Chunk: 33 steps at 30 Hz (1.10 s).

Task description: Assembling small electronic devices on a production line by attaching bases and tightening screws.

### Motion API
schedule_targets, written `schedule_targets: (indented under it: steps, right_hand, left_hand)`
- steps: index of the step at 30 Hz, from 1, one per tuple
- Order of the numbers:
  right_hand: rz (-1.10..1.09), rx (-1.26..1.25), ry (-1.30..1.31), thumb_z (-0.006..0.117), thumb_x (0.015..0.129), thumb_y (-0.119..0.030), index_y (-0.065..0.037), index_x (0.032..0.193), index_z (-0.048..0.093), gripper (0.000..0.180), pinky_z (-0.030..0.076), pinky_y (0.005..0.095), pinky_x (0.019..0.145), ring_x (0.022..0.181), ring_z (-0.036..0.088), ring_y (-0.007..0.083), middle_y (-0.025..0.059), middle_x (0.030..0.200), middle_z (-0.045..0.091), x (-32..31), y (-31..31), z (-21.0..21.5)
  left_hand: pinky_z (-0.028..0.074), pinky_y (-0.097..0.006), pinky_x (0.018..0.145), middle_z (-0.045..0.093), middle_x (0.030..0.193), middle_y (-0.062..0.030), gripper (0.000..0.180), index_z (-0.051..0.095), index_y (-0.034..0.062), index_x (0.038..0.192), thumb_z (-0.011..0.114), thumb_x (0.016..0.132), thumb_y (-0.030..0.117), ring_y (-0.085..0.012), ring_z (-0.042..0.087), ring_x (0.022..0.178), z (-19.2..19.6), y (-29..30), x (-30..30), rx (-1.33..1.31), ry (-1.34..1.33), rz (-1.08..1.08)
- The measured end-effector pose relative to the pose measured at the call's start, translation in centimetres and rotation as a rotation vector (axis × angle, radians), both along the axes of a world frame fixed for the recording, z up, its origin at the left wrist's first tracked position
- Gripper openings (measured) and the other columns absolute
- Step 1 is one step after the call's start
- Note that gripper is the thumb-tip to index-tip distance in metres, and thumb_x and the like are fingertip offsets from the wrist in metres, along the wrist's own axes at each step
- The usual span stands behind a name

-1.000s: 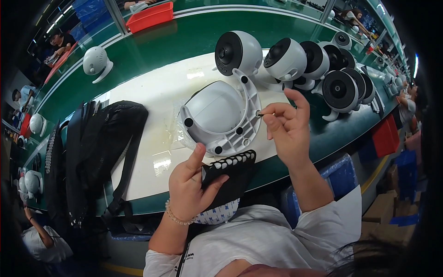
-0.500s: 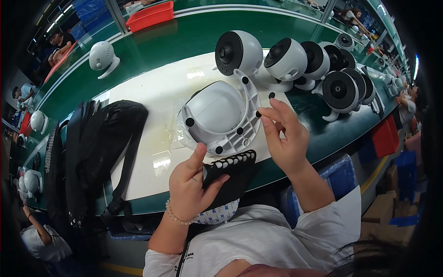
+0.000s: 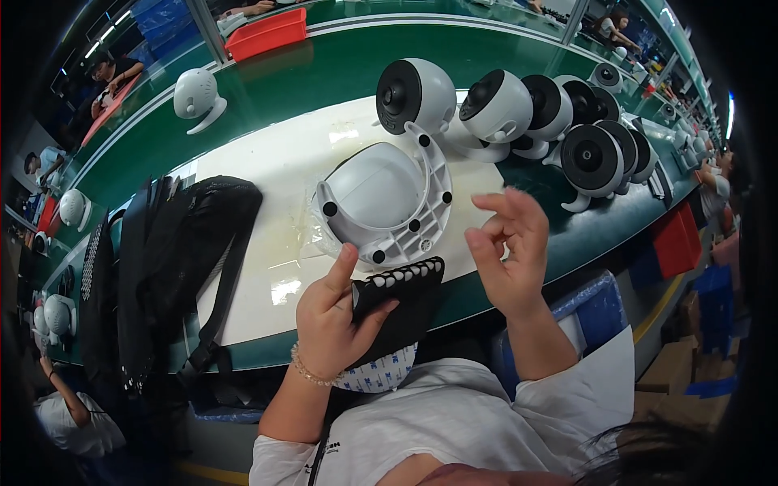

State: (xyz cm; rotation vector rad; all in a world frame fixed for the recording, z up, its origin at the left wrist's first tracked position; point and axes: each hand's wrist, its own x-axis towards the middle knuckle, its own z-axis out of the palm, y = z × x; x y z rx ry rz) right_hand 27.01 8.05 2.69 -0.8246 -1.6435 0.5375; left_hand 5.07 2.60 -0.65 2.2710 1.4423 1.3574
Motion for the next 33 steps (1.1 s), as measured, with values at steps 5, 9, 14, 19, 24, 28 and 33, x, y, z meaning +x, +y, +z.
schedule_targets:
  steps: [5, 9, 14, 19, 24, 28, 33]
  right_hand:
    - [-0.015, -0.06, -0.151, 0.065, 0.08, -0.01, -0.008, 0.089, 0.057, 0.013, 0.036, 0.0344, 0.091, 0.115, 0.04, 0.0257, 0.0153, 0.135, 0.034, -0.5, -0.5, -0.3]
    - [0.115, -0.157, -0.059, 0.06, 0.084, -0.015, -0.007, 0.088, 0.056, 0.009, 0.016, 0.0456, 0.105, 0.134, 0.016, 0.0356, 0.0187, 0.139, 0.029, -1.6, -0.1, -0.7]
    - [0.006, -0.066, -0.254, 0.06, 0.083, -0.014, -0.006, 0.086, 0.057, 0.009, 0.019, 0.0445, 0.104, 0.132, 0.021, 0.0366, 0.0184, 0.141, 0.028, -2.2, -0.3, -0.3]
    - [0.021, -0.114, -0.103, 0.062, 0.082, -0.012, -0.006, 0.085, 0.058, 0.007, 0.021, 0.0433, 0.104, 0.13, 0.026, 0.0346, 0.018, 0.14, 0.027, -3.0, -0.4, -1.3]
    - [0.083, -0.187, 0.014, 0.064, 0.08, -0.011, -0.008, 0.091, 0.057, 0.013, 0.022, 0.0415, 0.103, 0.127, 0.028, 0.0313, 0.0174, 0.141, 0.023, -2.9, 0.1, -2.5]
    - [0.064, -0.237, 0.067, 0.066, 0.078, -0.013, -0.007, 0.114, 0.042, 0.044, 0.022, 0.0403, 0.103, 0.129, 0.024, 0.0274, 0.0159, 0.142, 0.017, -2.7, 0.6, -2.3]
    - [0.484, -0.624, 0.598, 0.064, 0.079, -0.016, -0.006, 0.138, 0.016, 0.077, 0.02, 0.0381, 0.104, 0.132, 0.017, 0.0251, 0.013, 0.142, 0.017, -1.3, 2.7, -1.0]
  left_hand:
    - [0.048, -0.027, 0.056, 0.036, 0.137, -0.021, 0.022, 0.065, -0.0014, 0.079, 0.073, 0.059, 0.001, -0.0184, 0.058, 0.059, 0.2, 0.1, -0.1, -0.014, 0.022, -0.022]
    - [0.046, -0.029, 0.056, 0.042, 0.132, -0.0192, 0.024, 0.058, -0.003, 0.07, 0.076, 0.058, 0.007, -0.0222, 0.056, 0.06, 0.3, 0.1, 0.2, -0.006, 0.001, -0.008]
    - [0.044, -0.032, 0.055, 0.048, 0.127, -0.0181, 0.033, 0.05, -0.0042, 0.059, 0.078, 0.057, 0.013, -0.0262, 0.054, 0.06, 0.5, 0.1, 0.6, -0.003, -0.042, 0.01]
    - [0.044, -0.032, 0.054, 0.049, 0.127, -0.0172, 0.032, 0.051, -0.0045, 0.06, 0.078, 0.057, 0.013, -0.0262, 0.054, 0.06, 0.7, 0.2, 0.6, 0.013, -0.033, 0.003]
    - [0.044, -0.032, 0.055, 0.049, 0.127, -0.0165, 0.03, 0.054, -0.005, 0.063, 0.077, 0.058, 0.013, -0.026, 0.054, 0.06, 0.7, 0.2, 0.7, -0.004, -0.04, -0.004]
    - [0.045, -0.032, 0.055, 0.048, 0.127, -0.0164, 0.029, 0.055, -0.0048, 0.063, 0.077, 0.059, 0.013, -0.0258, 0.054, 0.06, 0.5, 0.3, 0.5, 0.073, -0.024, -0.016]
    - [0.045, -0.032, 0.056, 0.049, 0.127, -0.0162, 0.029, 0.055, -0.0048, 0.064, 0.077, 0.059, 0.014, -0.0257, 0.055, 0.061, 0.0, 0.3, 0.4, 0.045, -0.037, 0.001]
